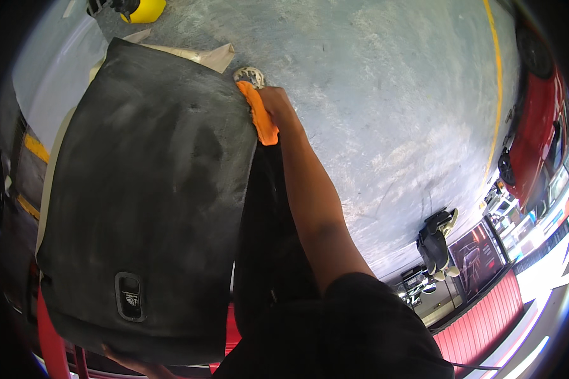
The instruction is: The person sprays a beige plastic car part with a yellow spray bottle and wipes it with an orange microfiber cloth. They then flip the part and clean the black underside, continuing to wipe both sides thoroughly.
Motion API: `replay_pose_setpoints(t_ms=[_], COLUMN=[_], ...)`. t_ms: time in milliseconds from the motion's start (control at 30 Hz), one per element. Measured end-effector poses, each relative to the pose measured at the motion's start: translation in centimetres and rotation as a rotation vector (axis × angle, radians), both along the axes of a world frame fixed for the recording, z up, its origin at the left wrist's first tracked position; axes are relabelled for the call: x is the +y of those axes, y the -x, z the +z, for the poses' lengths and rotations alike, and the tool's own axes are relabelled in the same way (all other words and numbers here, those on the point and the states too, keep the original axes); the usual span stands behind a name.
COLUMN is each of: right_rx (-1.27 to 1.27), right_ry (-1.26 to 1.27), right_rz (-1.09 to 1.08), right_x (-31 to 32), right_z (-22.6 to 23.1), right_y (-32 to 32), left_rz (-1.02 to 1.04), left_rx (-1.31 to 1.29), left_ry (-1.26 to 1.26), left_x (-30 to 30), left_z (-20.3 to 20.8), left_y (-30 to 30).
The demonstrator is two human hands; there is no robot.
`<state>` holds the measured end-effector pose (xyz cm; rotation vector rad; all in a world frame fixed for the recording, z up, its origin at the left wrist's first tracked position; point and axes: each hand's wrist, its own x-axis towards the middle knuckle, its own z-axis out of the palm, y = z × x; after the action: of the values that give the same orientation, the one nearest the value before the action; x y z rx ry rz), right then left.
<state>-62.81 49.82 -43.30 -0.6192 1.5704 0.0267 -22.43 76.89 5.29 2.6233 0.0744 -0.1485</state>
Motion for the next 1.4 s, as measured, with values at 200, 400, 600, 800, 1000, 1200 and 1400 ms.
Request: replay_pose_setpoints(t_ms=[200,400,600,800,1000,1200,1400], right_rx=[0.615,0.221,-0.439,0.102,0.428,-0.499,-0.258], right_ry=[0.142,0.489,0.916,1.247,0.861,1.073,1.113], right_rz=[0.236,-0.136,0.433,0.792,0.537,0.775,0.705], right_x=[0.1,-2.7,13.7,13.8,3.9,24.3,16.3], right_z=[-8.7,9.6,36.7,25.6,12.4,39.1,24.8], right_y=[-0.2,2.8,-13.5,-12.3,-8.6,-15.8,-11.9], left_rz=[-0.095,-0.162,-0.163,0.148,0.239,0.157,0.07], left_rx=[0.041,0.025,0.299,0.616,0.462,0.479,0.419], left_ry=[0.035,0.106,0.438,0.775,0.742,0.758,0.762], left_x=[-2.2,3.4,6.1,8.1,8.0,7.4,5.6], left_z=[-0.6,1.8,1.4,1.5,0.9,0.0,0.2], left_y=[0.9,-1.9,-3.8,2.6,2.7,3.0,3.6])
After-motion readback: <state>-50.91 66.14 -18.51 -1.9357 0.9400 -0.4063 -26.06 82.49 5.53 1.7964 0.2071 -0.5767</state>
